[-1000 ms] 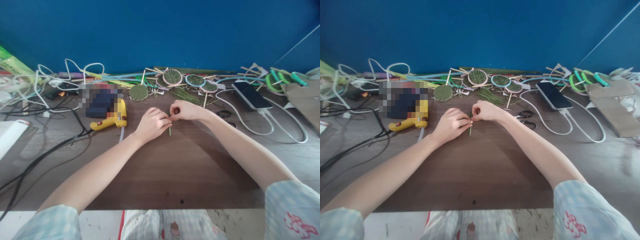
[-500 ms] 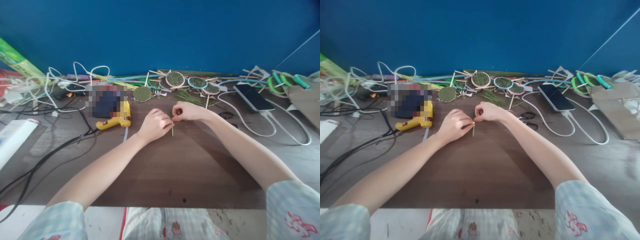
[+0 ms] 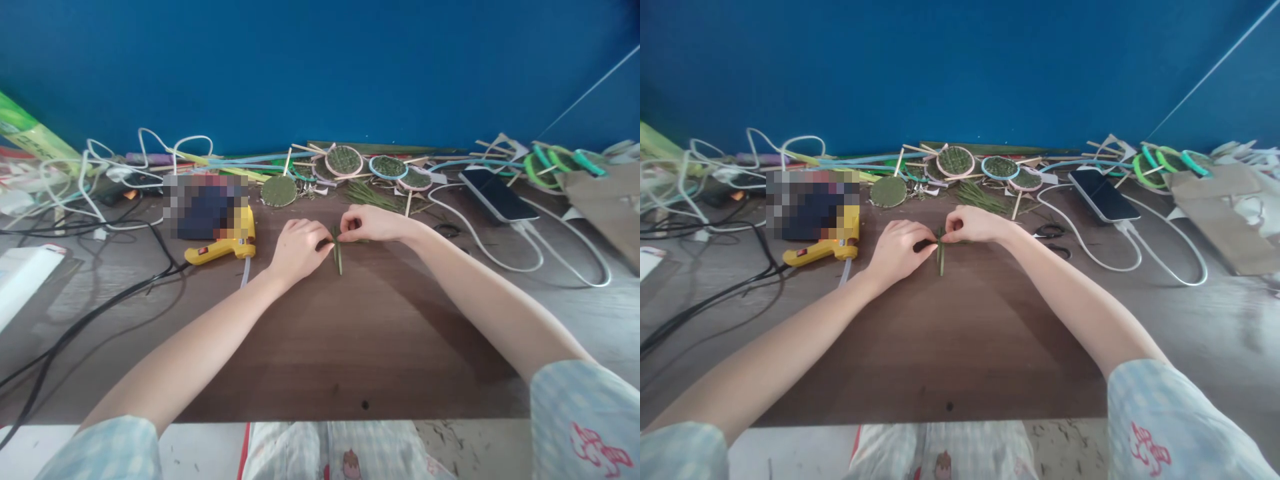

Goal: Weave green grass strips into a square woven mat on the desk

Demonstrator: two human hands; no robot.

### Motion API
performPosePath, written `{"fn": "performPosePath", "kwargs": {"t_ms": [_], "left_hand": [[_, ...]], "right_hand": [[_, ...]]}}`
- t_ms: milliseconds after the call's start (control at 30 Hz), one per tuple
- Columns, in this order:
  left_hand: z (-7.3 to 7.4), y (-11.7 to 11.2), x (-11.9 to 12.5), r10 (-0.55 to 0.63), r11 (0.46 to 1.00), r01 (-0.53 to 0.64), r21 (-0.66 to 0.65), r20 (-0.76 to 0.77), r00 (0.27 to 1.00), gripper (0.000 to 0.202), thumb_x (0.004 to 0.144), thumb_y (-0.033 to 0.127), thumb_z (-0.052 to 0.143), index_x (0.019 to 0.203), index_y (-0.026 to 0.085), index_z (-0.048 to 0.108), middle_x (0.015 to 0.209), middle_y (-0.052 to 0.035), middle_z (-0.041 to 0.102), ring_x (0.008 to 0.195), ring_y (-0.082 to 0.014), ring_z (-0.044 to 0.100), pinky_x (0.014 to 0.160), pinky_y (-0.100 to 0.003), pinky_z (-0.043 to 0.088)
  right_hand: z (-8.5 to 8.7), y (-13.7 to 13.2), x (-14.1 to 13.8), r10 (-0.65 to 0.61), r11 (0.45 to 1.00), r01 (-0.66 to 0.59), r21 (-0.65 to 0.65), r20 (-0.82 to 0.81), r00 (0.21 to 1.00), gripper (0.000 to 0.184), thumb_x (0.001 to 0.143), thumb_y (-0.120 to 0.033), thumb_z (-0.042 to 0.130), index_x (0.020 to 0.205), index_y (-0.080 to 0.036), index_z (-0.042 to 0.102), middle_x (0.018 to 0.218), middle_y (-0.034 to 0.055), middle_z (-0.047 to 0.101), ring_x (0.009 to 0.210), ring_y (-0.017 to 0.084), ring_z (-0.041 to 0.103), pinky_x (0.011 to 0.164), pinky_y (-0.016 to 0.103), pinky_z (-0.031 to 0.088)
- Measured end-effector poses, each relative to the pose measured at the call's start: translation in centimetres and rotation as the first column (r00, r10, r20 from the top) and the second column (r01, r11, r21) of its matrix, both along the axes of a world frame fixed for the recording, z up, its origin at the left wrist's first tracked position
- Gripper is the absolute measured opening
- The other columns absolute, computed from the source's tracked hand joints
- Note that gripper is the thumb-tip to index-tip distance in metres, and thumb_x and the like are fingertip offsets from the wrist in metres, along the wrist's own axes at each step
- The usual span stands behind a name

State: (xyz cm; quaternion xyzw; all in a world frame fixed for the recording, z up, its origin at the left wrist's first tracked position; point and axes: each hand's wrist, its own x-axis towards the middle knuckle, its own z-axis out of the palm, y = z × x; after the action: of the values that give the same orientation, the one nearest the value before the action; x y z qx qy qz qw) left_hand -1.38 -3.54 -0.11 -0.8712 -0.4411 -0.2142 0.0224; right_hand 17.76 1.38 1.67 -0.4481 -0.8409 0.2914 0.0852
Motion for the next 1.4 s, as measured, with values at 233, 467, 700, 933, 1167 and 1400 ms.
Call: {"fn": "performPosePath", "kwargs": {"t_ms": [233, 467, 700, 933, 1167, 1400], "left_hand": [[-0.05, 0.11, 0.00, -0.010, 1.000, 0.010, -0.001, -0.002, 1.000, 0.008, 0.079, 0.025, 0.059, 0.080, 0.019, 0.064, 0.086, -0.0017, 0.069, 0.083, -0.0204, 0.060, 0.081, -0.036, 0.039], [-0.01, 0.09, 0.01, -0.016, 1.000, 0.016, -0.003, 0.008, 1.000, 0.007, 0.079, 0.024, 0.058, 0.079, 0.019, 0.063, 0.086, -0.0016, 0.069, 0.084, -0.0211, 0.059, 0.080, -0.036, 0.039], [0.01, 0.05, 0.09, -0.020, 1.000, 0.020, -0.014, 0.000, 1.000, 0.007, 0.079, 0.022, 0.056, 0.080, 0.019, 0.062, 0.086, -0.0015, 0.069, 0.084, -0.0207, 0.059, 0.080, -0.036, 0.038], [-0.09, 0.12, 0.09, -0.022, 1.000, 0.022, 0.000, -0.008, 1.000, 0.006, 0.079, 0.022, 0.056, 0.079, 0.019, 0.061, 0.084, -0.0011, 0.068, 0.083, -0.0206, 0.058, 0.079, -0.036, 0.038], [-0.04, 0.02, 0.19, -0.022, 0.999, 0.022, -0.026, 0.000, 1.000, 0.006, 0.076, 0.022, 0.055, 0.081, 0.018, 0.055, 0.085, -0.0027, 0.064, 0.084, -0.0208, 0.056, 0.079, -0.035, 0.038], [0.09, 0.18, 0.19, -0.005, 0.994, 0.007, -0.111, 0.018, 1.000, 0.009, 0.075, 0.023, 0.055, 0.081, 0.018, 0.051, 0.085, -0.0034, 0.059, 0.087, -0.0212, 0.052, 0.080, -0.036, 0.038]], "right_hand": [[0.10, -0.16, -0.17, -0.018, 1.000, 0.018, 0.012, -0.007, 1.000, 0.018, 0.070, -0.035, 0.061, 0.073, -0.018, 0.058, 0.080, 0.0019, 0.049, 0.066, 0.012, 0.047, 0.063, 0.026, 0.036], [-0.11, -0.01, -0.11, -0.019, 1.000, 0.019, -0.006, 0.002, 1.000, 0.023, 0.067, -0.041, 0.063, 0.073, -0.019, 0.058, 0.081, 0.0020, 0.049, 0.067, 0.012, 0.047, 0.064, 0.026, 0.036], [-0.09, -0.30, -0.28, -0.022, 1.000, 0.022, 0.021, -0.008, 1.000, 0.025, 0.063, -0.039, 0.066, 0.074, -0.019, 0.058, 0.081, 0.0016, 0.048, 0.070, 0.012, 0.047, 0.066, 0.025, 0.036], [0.11, -0.66, -0.48, -0.037, 0.999, 0.037, 0.030, -0.011, 0.999, 0.025, 0.063, -0.040, 0.066, 0.073, -0.018, 0.058, 0.081, 0.0015, 0.049, 0.070, 0.013, 0.046, 0.065, 0.025, 0.035], [0.03, -0.46, -0.30, -0.023, 0.999, 0.023, 0.033, -0.005, 1.000, 0.025, 0.065, -0.041, 0.065, 0.072, -0.019, 0.057, 0.080, 0.0015, 0.048, 0.070, 0.013, 0.047, 0.065, 0.026, 0.035], [-0.07, -0.27, -0.18, -0.005, 1.000, 0.004, 0.016, 0.007, 1.000, 0.022, 0.064, -0.037, 0.066, 0.074, -0.019, 0.058, 0.081, 0.0018, 0.048, 0.073, 0.014, 0.048, 0.067, 0.027, 0.037]]}}
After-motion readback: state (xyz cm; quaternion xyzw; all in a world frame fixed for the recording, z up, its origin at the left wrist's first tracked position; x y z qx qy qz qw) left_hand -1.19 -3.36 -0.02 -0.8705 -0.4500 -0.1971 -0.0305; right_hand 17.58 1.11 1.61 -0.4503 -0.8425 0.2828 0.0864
